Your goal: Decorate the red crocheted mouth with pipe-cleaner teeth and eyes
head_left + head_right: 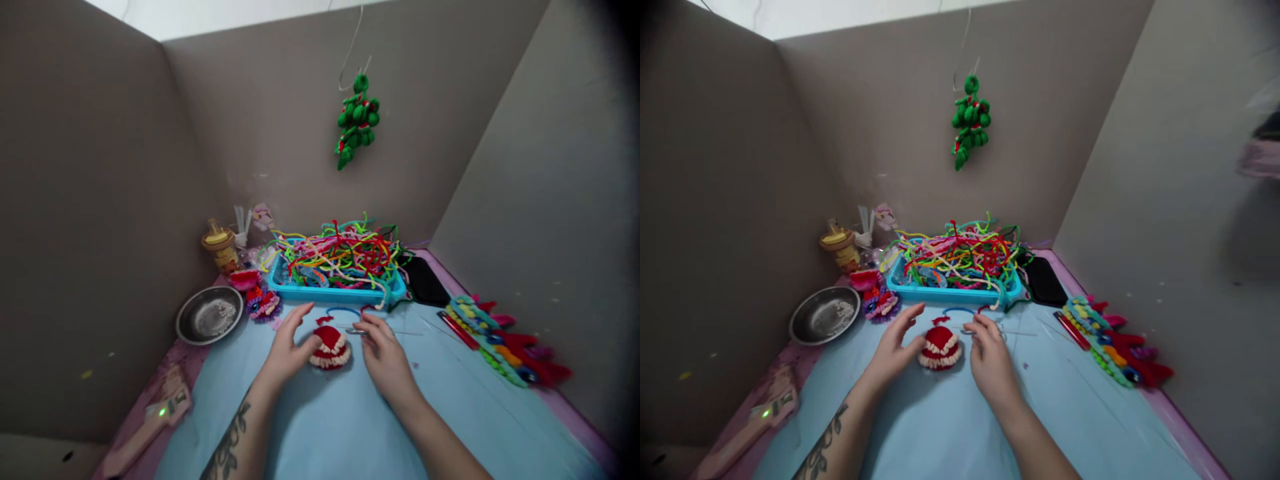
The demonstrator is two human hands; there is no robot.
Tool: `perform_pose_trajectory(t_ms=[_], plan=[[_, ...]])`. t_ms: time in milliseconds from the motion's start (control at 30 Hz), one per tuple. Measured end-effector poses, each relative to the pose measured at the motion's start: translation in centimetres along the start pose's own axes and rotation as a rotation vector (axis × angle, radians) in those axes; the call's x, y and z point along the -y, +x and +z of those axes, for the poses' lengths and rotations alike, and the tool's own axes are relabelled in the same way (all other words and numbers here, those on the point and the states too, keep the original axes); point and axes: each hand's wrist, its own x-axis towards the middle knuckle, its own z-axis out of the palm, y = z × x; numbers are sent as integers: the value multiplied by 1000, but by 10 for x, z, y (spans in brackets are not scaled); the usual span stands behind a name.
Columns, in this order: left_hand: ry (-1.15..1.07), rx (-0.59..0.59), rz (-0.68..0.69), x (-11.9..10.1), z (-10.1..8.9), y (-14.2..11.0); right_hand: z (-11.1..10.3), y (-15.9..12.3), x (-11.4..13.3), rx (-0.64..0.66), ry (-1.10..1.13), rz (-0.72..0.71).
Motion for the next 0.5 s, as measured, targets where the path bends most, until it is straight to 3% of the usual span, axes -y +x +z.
perform_pose_trajectory(t_ms=[67,133,300,500], plan=[[-52,-208,-68,1,1,2,0,-2,4,-11,109,77],[-41,-337,-146,4,3,2,-1,-4,9,3,176,166],[92,-253,-50,13,15,-3,-1,-5,10,41,216,258],[98,-285,88,23,21,-5,-3,-3,-2,-45,224,151]])
